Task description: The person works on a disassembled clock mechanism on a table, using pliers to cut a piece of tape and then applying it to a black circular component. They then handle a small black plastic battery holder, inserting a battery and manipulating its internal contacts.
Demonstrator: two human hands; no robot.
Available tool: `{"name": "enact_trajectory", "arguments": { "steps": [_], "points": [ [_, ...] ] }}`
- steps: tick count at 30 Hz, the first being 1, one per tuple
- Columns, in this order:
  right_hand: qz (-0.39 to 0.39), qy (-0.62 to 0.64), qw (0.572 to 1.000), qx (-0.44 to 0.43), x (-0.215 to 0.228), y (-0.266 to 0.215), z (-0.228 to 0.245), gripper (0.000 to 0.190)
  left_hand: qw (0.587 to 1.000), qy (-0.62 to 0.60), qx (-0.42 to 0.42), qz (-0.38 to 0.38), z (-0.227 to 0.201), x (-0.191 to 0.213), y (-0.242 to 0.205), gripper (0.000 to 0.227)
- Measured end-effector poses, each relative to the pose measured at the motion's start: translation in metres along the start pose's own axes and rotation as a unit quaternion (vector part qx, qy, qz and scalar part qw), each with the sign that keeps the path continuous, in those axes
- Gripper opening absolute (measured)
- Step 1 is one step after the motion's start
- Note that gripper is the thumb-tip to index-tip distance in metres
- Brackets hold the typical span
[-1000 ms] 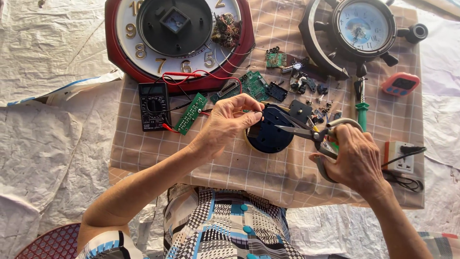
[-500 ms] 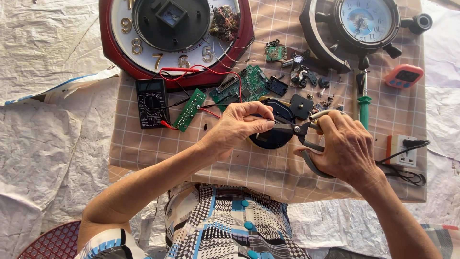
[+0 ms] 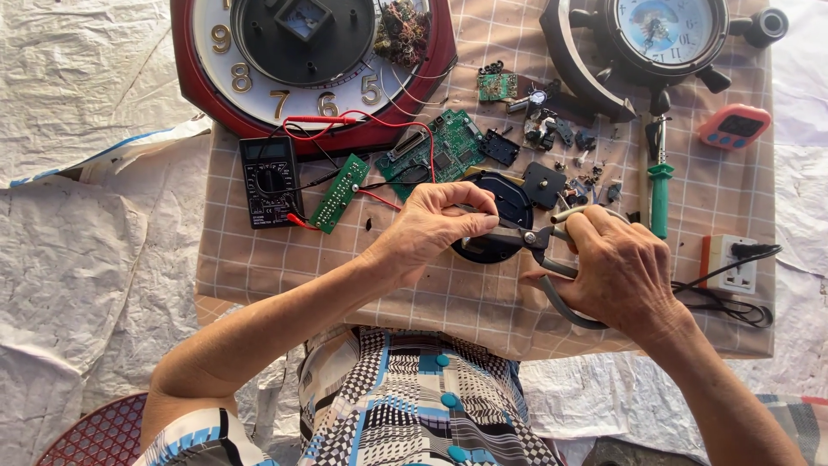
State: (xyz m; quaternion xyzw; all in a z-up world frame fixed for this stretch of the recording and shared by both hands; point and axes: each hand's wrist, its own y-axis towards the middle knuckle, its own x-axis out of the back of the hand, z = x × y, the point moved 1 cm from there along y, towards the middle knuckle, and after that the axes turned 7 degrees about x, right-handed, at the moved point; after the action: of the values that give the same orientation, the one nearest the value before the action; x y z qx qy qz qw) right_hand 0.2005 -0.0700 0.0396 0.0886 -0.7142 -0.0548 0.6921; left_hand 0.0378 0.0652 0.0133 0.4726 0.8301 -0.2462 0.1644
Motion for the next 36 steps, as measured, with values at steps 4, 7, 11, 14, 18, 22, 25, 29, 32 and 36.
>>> {"name": "enact_trajectory", "arguments": {
  "steps": [4,7,11,14,18,22,25,29,32,36],
  "points": [
    [-0.003,0.004,1.0,0.005,-0.008,-0.006,-0.003,0.067,1.0,0.001,0.007,-0.003,0.0,0.0,0.001,0.008],
    [-0.002,0.007,1.0,-0.007,-0.016,-0.013,-0.002,0.067,1.0,0.013,0.005,-0.002,0.007,0.001,0.004,0.009],
    [-0.034,0.046,0.997,-0.048,-0.028,-0.023,0.0,0.045,0.998,0.032,-0.016,-0.061,0.017,0.0,0.007,0.012],
    [-0.041,0.029,0.998,-0.045,-0.031,-0.026,-0.001,0.046,0.998,0.019,-0.017,-0.06,0.018,0.003,0.009,0.013],
    [0.021,0.059,0.982,-0.181,-0.04,-0.048,-0.015,0.044,0.996,-0.011,-0.045,-0.08,-0.004,0.002,-0.002,0.013],
    [0.044,0.026,0.962,-0.267,-0.041,-0.071,-0.042,0.038,0.999,-0.024,-0.003,-0.036,-0.021,0.017,-0.013,0.005],
    [-0.024,0.034,0.935,-0.352,-0.042,-0.081,-0.047,0.032,0.995,-0.076,-0.055,-0.024,-0.022,0.027,-0.015,0.008],
    [-0.029,-0.016,0.931,-0.364,-0.065,-0.089,-0.049,0.035,0.991,-0.017,-0.111,-0.075,-0.02,0.041,-0.009,0.009],
    [-0.02,-0.039,0.932,-0.361,-0.078,-0.087,-0.05,0.038,0.989,-0.002,-0.107,-0.105,-0.012,0.054,0.001,0.008],
    [-0.022,-0.057,0.933,-0.354,-0.085,-0.084,-0.053,0.037,0.988,-0.042,-0.077,-0.126,0.002,0.079,0.018,0.007]
  ]
}}
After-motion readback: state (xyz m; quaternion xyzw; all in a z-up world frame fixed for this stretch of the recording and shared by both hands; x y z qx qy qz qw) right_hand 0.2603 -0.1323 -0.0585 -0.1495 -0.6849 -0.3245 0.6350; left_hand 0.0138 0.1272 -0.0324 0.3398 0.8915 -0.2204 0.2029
